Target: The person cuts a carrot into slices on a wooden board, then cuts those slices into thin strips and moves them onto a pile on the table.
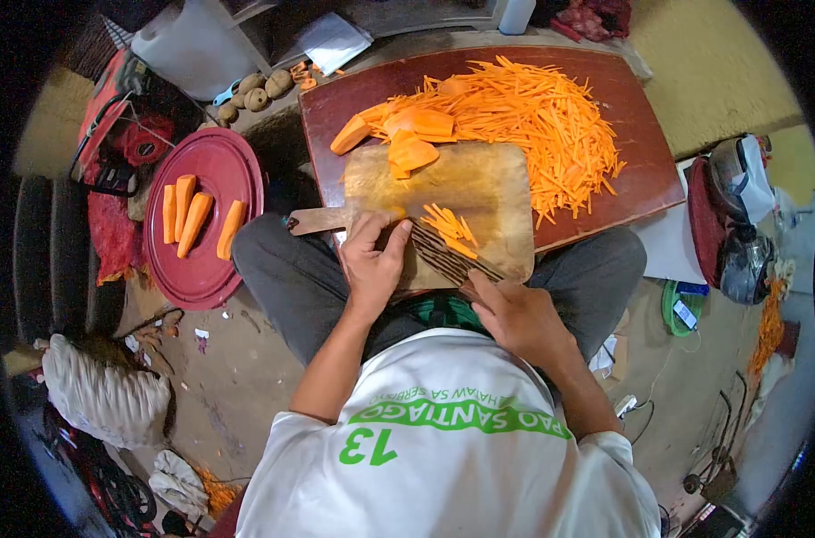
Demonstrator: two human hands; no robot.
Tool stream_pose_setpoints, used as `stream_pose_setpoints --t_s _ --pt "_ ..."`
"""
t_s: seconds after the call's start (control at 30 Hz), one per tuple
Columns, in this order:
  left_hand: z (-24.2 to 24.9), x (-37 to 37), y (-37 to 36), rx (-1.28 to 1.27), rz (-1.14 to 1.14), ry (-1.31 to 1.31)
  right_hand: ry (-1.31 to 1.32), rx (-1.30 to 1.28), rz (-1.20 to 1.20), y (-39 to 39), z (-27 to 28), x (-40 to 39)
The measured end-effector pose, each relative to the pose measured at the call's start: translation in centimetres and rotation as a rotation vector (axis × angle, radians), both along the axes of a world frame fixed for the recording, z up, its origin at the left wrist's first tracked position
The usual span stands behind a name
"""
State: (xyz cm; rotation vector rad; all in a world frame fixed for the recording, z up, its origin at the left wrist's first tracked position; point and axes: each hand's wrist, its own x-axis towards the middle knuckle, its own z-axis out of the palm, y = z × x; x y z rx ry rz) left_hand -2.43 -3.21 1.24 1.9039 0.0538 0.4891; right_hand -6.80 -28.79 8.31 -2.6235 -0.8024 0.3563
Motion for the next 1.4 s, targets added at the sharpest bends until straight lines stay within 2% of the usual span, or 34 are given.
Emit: stream_pose_setpoints --t_s 0.07,0.17,0.2,0.3,0.43,0.57,0.67,0.77,0.9,1.0,1.1,1.23,1.27,1.4 --pt "0.0 -0.1 0.0 0.028 -0.014 0.006 0.056 -0.130 -0.037 0.1 0.3 1.1" --pt "-0.2 0.1 -0.1 0.042 -0.030 -0.056 -0.093 -0.037 -0.092 -1.0 -0.5 3.5" --pt "0.0 0.2 -0.1 0.058 -0.031 -0.051 -0.063 -0.085 -0.094 -1.8 -0.6 4.6" --pt "0.6 0.0 -0.3 0.104 -0.040 -0.035 -0.298 0.001 -0.062 -5.0 -2.4 8.8" --pt "1.1 -0.1 -0.3 0.159 -0.064 -0.018 -0.420 -0.036 -0.136 -7.8 -0.5 13.9" --pt "0.9 0.0 -0.9 0.169 -0.076 -0.056 -0.485 -0.073 -0.191 -9.4 2.4 15.3" --pt "1.4 1.3 -2.0 0.187 -0.200 -0.119 -0.510 -0.097 -0.188 -10.4 2.4 15.3" --pt "5.8 6.0 -4.2 0.420 -0.319 -0.298 -0.530 -0.129 -0.168 -10.4 2.8 14.4" --pt "8.4 14.9 -9.9 0.502 -0.440 -0.436 -0.605 -0.099 -0.101 -10.0 2.7 13.4" --pt "7.2 19.8 -13.9 0.761 -0.567 -0.320 -0.600 -0.117 -0.087 -10.0 2.6 12.7" --pt "4.6 23.8 -16.0 0.889 -0.637 -0.175 -0.584 -0.135 -0.117 -10.8 1.7 12.1" --pt "4.1 25.2 -14.9 0.676 -0.649 -0.279 -0.550 -0.160 -0.158 -11.5 1.3 11.4" --pt "4.0 25.6 -14.4 0.715 -0.577 -0.380 -0.545 -0.158 -0.170 -11.5 1.2 11.2" --pt "3.7 25.6 -12.1 0.447 -0.548 -0.453 -0.531 -0.103 -0.211 -11.7 0.3 10.3"
